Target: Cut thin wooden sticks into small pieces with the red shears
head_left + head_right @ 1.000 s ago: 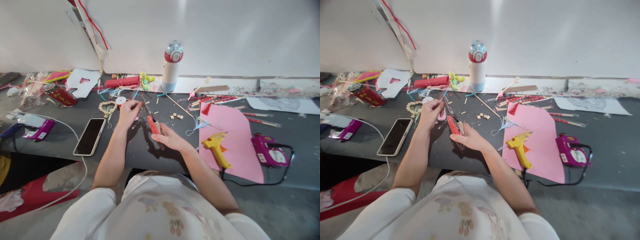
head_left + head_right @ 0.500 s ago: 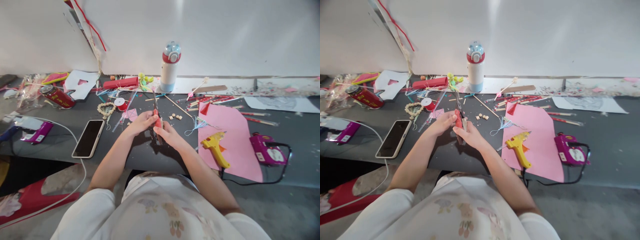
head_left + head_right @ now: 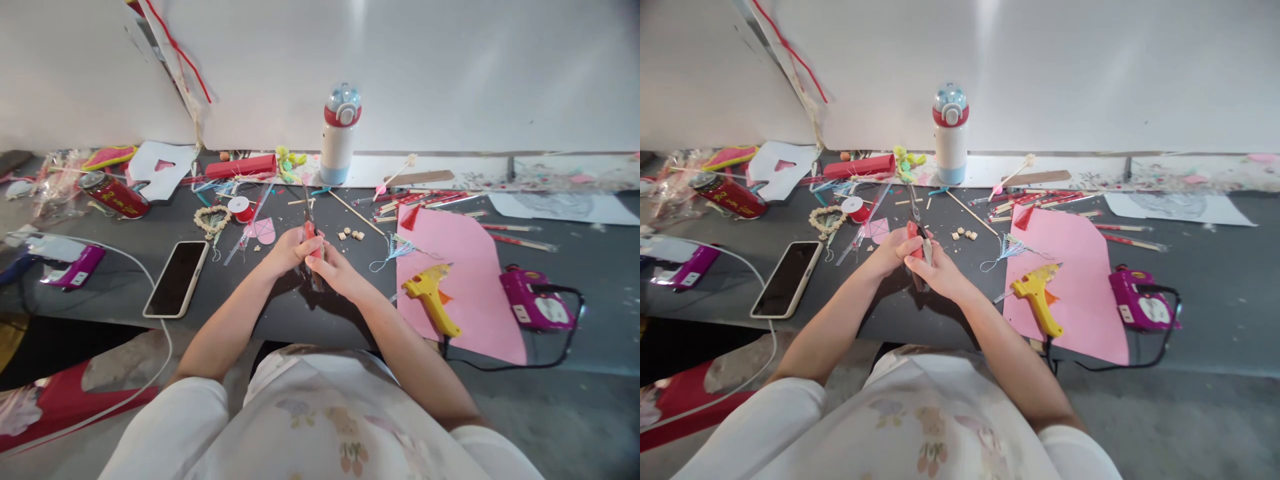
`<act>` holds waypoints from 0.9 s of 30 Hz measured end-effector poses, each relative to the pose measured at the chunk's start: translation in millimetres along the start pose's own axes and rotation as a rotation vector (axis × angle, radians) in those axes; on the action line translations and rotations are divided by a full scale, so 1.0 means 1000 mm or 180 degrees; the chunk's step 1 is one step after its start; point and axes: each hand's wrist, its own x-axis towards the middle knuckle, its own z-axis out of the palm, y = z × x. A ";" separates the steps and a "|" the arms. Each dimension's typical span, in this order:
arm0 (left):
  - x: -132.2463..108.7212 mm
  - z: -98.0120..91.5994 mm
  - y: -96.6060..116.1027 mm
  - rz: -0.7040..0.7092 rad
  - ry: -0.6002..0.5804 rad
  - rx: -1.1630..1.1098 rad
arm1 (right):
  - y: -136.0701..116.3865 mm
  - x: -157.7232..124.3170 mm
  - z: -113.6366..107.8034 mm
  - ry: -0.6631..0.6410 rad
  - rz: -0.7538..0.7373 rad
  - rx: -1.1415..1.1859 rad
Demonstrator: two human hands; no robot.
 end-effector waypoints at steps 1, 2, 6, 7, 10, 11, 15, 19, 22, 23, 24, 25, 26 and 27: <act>0.000 0.000 0.000 -0.0001 0.0011 0.0006 | 0.000 0.000 0.000 -0.0004 -0.0008 0.0002; 0.000 0.000 0.000 -0.0003 0.0020 0.0016 | -0.001 0.000 0.000 -0.0005 -0.0002 0.0000; 0.000 -0.001 -0.001 -0.0008 0.0032 0.0036 | -0.001 -0.001 0.000 0.0035 0.0140 -0.0027; 0.000 -0.001 -0.002 -0.0003 0.0035 0.0039 | -0.001 -0.001 0.000 0.0050 0.0194 -0.0046; 0.000 -0.001 -0.003 0.0009 0.0045 0.0087 | 0.000 -0.002 0.000 0.0080 0.0260 -0.0066; 0.000 -0.001 -0.003 0.0010 0.0045 0.0103 | 0.001 -0.002 0.000 0.0080 0.0257 -0.0053; 0.000 0.000 -0.002 0.0014 0.0037 0.0072 | 0.000 -0.004 0.001 0.0105 0.0292 0.0013; -0.001 0.000 0.001 0.0008 0.0038 0.0075 | -0.004 -0.003 0.001 0.0097 0.0265 0.0040; 0.000 -0.002 0.004 0.0054 -0.0034 0.0216 | -0.007 -0.002 0.001 0.0025 0.0201 0.0121; 0.000 -0.003 0.005 0.0067 -0.0071 0.0226 | -0.007 -0.002 0.001 0.0036 0.0221 0.0133; 0.001 -0.004 0.005 0.0058 -0.0088 0.0188 | -0.007 -0.002 0.001 0.0042 0.0265 0.0136; 0.001 -0.006 0.006 0.0023 -0.0076 0.0109 | -0.007 -0.003 0.000 0.0028 0.0328 0.0135; 0.002 -0.007 0.006 -0.0031 -0.0009 0.0007 | -0.007 -0.003 -0.001 -0.0012 0.0399 0.0136; 0.003 -0.009 0.006 -0.0086 0.0128 -0.0100 | -0.007 -0.004 -0.001 -0.0065 0.0464 0.0142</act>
